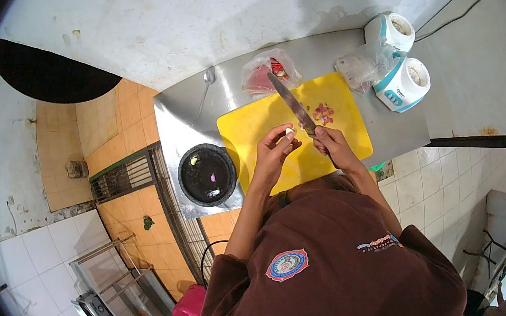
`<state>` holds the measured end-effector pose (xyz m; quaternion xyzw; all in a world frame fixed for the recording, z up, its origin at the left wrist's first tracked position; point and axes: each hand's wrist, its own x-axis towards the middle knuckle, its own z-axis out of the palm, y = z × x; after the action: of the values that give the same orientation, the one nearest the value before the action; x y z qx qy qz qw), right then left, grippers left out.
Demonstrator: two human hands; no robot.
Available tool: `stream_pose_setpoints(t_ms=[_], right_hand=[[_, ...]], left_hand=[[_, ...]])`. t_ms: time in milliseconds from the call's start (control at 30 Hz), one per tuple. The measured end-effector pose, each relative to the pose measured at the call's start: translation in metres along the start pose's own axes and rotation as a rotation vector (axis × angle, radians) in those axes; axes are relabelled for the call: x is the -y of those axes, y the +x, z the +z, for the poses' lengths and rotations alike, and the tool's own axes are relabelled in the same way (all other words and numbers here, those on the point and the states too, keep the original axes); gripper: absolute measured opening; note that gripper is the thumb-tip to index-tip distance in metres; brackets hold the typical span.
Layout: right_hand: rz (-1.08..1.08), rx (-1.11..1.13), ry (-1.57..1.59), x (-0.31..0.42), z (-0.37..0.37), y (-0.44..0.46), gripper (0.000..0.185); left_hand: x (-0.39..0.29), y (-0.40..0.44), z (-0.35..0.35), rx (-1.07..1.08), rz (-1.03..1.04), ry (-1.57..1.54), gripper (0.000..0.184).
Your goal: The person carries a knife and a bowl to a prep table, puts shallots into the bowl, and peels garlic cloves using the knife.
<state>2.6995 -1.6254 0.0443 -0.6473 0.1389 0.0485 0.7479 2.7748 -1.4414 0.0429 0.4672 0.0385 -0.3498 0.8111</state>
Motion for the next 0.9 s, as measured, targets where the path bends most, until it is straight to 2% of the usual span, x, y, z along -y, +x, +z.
stream_pose_setpoints(t_ms=[200,300,400,500,700,900], right_hand=[[0.057,0.017,0.099,0.013,0.004,-0.002,0.031],[0.118,0.020,0.166,0.012,0.005,-0.003,0.027],[0.141,0.065,0.187,0.009,0.004,-0.002,0.025],[0.170,0.096,0.208,0.013,0.006,-0.004,0.024],[0.161,0.104,0.206,0.011,0.005,-0.004,0.024],[0.195,0.021,0.267,0.015,0.004,-0.006,0.022]], left_hand=[[0.002,0.000,0.000,0.020,0.034,0.039,0.020],[0.007,0.004,-0.005,0.104,0.035,-0.004,0.022],[0.011,0.007,-0.003,0.092,0.043,0.133,0.018],[0.012,0.008,0.005,0.109,0.187,0.412,0.016],[0.016,0.011,0.002,0.070,0.185,0.461,0.017],[0.009,0.010,-0.005,-0.029,0.182,0.459,0.015]])
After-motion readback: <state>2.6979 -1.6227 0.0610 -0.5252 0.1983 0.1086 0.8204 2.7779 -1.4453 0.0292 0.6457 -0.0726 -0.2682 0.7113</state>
